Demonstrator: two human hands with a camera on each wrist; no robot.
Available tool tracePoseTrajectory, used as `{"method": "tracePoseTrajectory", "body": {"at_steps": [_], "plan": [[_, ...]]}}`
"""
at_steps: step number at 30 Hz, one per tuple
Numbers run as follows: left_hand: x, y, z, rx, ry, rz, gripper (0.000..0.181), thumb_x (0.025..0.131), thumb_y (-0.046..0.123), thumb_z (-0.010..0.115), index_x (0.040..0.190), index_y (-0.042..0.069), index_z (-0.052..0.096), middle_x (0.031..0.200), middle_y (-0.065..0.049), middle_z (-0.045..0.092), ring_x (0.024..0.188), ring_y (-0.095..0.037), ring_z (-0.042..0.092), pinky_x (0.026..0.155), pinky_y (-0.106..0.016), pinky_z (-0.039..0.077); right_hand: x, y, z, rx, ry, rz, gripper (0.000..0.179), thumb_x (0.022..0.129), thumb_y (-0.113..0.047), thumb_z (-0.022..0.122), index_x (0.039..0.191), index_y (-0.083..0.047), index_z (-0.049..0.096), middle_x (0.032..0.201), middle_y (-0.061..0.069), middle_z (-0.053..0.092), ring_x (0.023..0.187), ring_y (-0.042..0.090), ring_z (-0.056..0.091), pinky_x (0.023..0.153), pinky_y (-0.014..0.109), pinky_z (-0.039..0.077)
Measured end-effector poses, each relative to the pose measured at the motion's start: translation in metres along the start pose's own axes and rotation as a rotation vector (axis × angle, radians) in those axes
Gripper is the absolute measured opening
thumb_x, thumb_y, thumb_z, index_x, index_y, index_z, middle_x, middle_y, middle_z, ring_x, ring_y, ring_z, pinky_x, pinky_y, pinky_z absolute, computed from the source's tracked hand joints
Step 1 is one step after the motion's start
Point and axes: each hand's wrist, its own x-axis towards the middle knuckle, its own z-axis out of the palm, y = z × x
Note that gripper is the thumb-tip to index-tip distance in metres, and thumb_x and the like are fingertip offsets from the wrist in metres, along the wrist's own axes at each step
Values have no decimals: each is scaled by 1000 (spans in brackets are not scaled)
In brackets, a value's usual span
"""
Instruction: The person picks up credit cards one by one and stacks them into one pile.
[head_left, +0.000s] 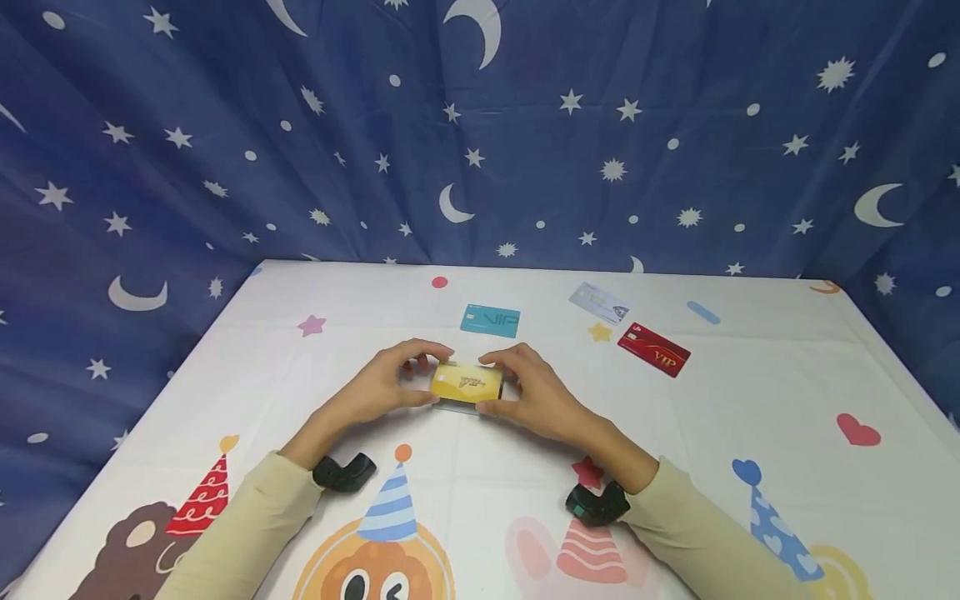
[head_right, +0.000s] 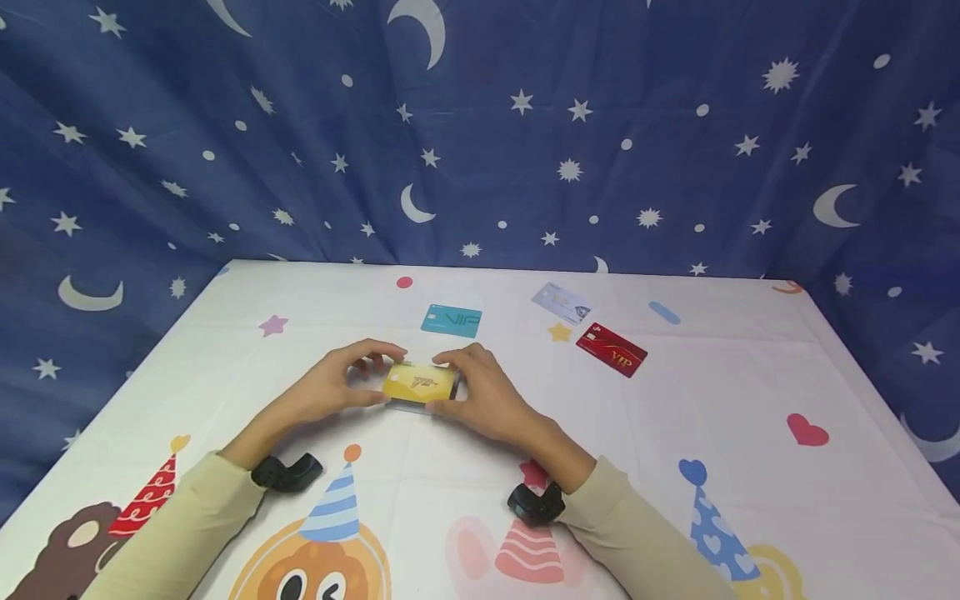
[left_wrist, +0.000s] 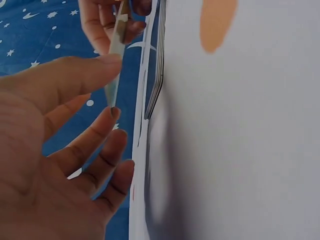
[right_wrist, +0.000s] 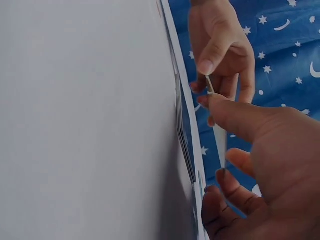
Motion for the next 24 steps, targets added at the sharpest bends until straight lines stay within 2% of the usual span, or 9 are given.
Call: {"method": "tracePoseTrajectory", "body": {"at_steps": [4,9,17,24], "plan": [[-1,-2,3,2,-11,2,62,74,4,80,131,12,56,117,-2,60,98,-22,50,87,-42,41,-2,2,3,-30,-20,-8,56,76,-30,82,126,-17,60,104,-1,48,92,17,46,77,33,41],[-3,-6,6,18,-27,-6,65,73,5,81,132,12,55,118,-1,59,99,-20,51,87,-41,41,-4,5,5,-57,-21,-56,53,77,-29,82,125,-20,61,107,-3,48,91,16,46,77,32,42],[-2,-12,10,34,-30,0,64,74,8,82,132,13,55,121,-1,58,103,-18,50,96,-41,39,-6,7,5,-104,-29,-81,55,76,-29,82,126,-18,61,108,-1,48,95,16,41,77,32,40],[-3,-14,11,44,-19,7,63,74,6,82,130,14,57,119,0,58,102,-18,50,95,-41,39,-5,7,9,-133,-37,-70,57,76,-30,82,126,-16,60,112,1,48,98,17,41,81,33,41]]}}
